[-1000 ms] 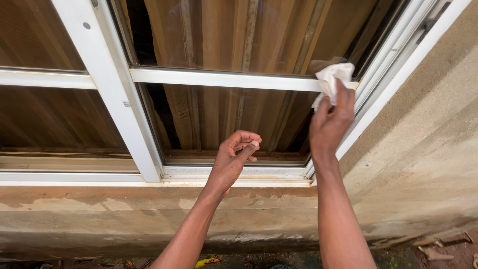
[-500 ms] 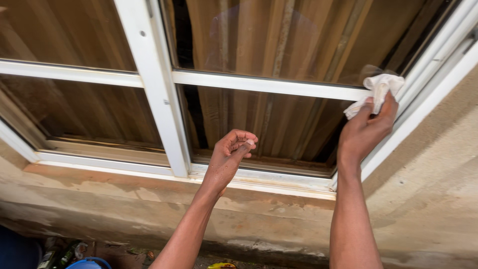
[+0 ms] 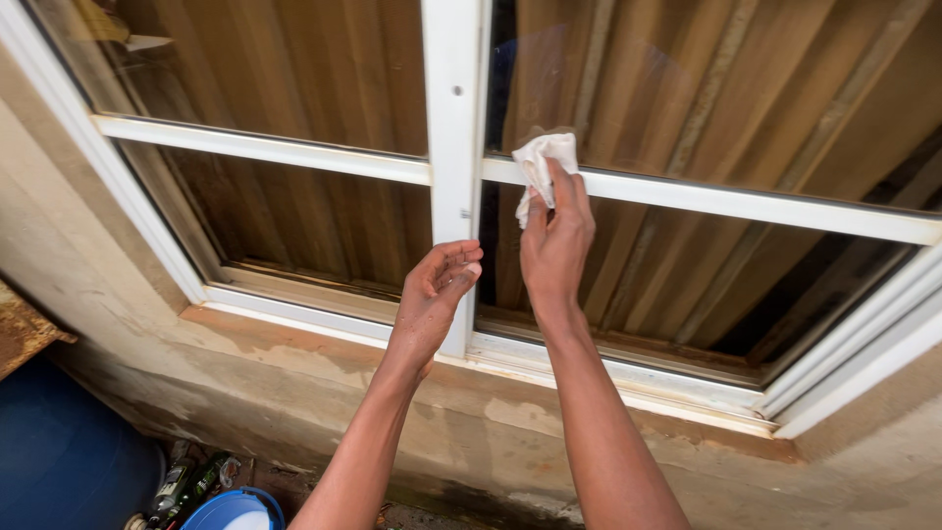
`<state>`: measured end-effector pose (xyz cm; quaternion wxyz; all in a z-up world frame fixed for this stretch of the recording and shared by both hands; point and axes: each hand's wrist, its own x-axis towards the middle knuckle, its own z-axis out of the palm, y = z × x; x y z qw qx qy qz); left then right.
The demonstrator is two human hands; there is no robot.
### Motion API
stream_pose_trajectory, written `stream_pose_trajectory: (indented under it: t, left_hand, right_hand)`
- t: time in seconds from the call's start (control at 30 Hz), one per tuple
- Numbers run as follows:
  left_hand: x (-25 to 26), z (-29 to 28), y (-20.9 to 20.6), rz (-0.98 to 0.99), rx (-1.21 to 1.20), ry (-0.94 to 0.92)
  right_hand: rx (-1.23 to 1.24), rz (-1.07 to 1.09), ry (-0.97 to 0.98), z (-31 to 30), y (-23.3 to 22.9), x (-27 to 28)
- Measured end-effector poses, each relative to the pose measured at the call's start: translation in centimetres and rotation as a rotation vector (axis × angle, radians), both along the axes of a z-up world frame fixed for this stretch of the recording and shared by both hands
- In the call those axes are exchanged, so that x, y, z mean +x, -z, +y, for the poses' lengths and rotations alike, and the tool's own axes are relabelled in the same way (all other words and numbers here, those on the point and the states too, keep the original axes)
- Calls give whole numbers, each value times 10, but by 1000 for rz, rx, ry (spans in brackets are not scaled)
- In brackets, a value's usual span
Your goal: The person wipes the white window frame and the glass with a white cloth, rinsing the cloth in a bucket of water. They then spray the glass with a cleaning solution from a bottle.
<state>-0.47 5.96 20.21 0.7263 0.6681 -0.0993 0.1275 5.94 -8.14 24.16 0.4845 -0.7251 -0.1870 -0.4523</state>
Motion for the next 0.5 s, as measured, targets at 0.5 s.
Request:
stream_pose_trajectory:
  t: [0.5]
  left_hand:
    - [6, 58, 68, 130, 52, 68]
  right_hand:
    - [134, 181, -176, 53, 96, 17]
